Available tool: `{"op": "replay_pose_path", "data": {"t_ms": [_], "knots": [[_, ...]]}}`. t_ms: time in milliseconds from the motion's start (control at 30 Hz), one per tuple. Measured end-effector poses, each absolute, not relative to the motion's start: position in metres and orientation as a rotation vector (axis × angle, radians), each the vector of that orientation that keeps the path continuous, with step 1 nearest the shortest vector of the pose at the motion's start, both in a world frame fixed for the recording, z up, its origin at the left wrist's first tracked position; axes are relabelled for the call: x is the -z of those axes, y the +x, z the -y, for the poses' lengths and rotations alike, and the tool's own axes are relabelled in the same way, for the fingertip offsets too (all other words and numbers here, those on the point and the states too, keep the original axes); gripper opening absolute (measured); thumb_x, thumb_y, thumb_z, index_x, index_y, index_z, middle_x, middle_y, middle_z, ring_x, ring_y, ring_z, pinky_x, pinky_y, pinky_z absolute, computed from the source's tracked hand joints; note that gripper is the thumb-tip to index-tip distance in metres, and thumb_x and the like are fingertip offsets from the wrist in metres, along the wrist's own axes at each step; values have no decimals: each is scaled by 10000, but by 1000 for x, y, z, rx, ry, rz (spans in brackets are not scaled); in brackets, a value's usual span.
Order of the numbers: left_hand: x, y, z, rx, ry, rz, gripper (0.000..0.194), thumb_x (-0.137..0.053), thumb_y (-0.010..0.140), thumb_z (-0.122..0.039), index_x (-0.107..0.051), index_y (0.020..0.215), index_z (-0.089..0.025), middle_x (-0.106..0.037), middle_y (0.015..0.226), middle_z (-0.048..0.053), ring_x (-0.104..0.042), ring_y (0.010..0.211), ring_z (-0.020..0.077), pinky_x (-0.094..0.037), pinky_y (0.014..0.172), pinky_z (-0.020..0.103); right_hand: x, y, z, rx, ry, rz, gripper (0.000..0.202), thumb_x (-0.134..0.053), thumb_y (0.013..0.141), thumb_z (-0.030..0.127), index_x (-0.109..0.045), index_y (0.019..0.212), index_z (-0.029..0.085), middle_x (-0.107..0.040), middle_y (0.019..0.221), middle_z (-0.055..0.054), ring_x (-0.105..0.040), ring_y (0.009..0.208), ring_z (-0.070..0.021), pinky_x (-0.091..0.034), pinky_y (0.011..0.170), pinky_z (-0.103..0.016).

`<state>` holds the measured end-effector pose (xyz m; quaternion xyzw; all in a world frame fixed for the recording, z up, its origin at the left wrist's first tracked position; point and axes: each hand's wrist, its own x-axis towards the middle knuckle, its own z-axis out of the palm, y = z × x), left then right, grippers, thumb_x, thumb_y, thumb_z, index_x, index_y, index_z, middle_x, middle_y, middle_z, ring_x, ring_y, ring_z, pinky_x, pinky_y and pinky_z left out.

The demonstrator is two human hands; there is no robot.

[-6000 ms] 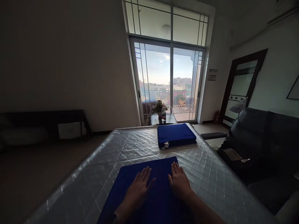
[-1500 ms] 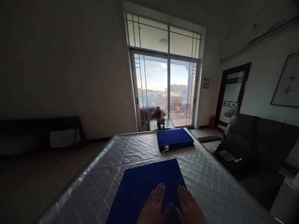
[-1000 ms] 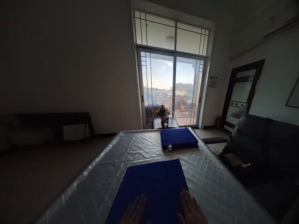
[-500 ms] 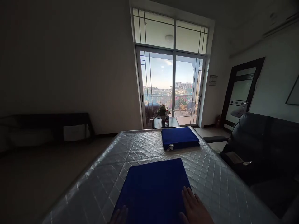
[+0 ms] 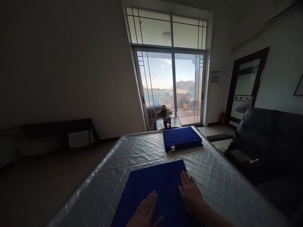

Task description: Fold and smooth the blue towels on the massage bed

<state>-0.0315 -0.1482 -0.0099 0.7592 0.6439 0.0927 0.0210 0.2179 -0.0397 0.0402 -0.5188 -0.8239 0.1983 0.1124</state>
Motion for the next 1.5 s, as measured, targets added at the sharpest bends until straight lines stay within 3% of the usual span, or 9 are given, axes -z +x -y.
{"op": "replay_pose_path", "data": {"t_ms": [167,300,533,833,1100,1300,1500], "knots": [[-43,70,84,-304,2361,-1699,718,-283,1055,-628,-279,1645,-221,-298,1703,81,-292,1591,283,-330,1322,485,-18,221,33,-490,-1414,2483,651,-313,1061,403,-328,1645,115,-230,1739,-140,-188,1635,-281,-199,1346,-499],[-44,88,60,-368,2315,-1732,703,-210,1078,-565,-264,1650,-161,-272,1720,112,-235,1606,284,-309,1331,512,-12,220,31,-453,-1393,2456,646,-347,1045,351,-300,1656,148,-232,1738,-112,-199,1632,-277,-216,1342,-506],[-19,19,70,-296,2196,-2034,710,-267,1067,-605,-335,1641,-192,-319,1716,124,-288,1598,299,-320,1325,523,-35,217,36,-573,-1522,2434,676,-254,1049,378,-285,1638,47,-224,1736,-141,-169,1636,-259,-184,1351,-496],[-12,-90,110,-121,1911,-2486,618,-254,1097,-454,-352,1635,-166,-295,1731,122,-257,1618,234,-271,1328,436,-42,216,40,-535,-1586,2489,679,-207,1055,383,-235,1650,59,-181,1756,-118,-129,1641,-231,-161,1357,-461],[-16,-96,114,-240,1873,-2461,670,-291,1089,-456,-330,1626,-57,-286,1726,173,-236,1625,256,-254,1332,431,-40,214,38,-432,-1620,2551,692,-188,1051,398,-238,1653,62,-190,1757,-102,-134,1641,-218,-173,1355,-444],[-9,-103,110,-295,1805,-2401,794,-256,1059,-590,-250,1647,-57,-187,1746,162,-190,1632,278,-247,1340,494,-55,212,20,-455,-1690,2605,725,-162,1037,430,-223,1661,67,-163,1766,-94,-104,1648,-221,-119,1359,-449],[-6,-105,109,-267,1818,-2410,788,-267,1052,-580,-257,1637,-54,-199,1745,145,-185,1630,272,-230,1347,478,-58,188,-15,-407,-1583,2542,723,-173,1047,420,-216,1659,38,-163,1770,-122,-97,1651,-231,-108,1360,-444]]}}
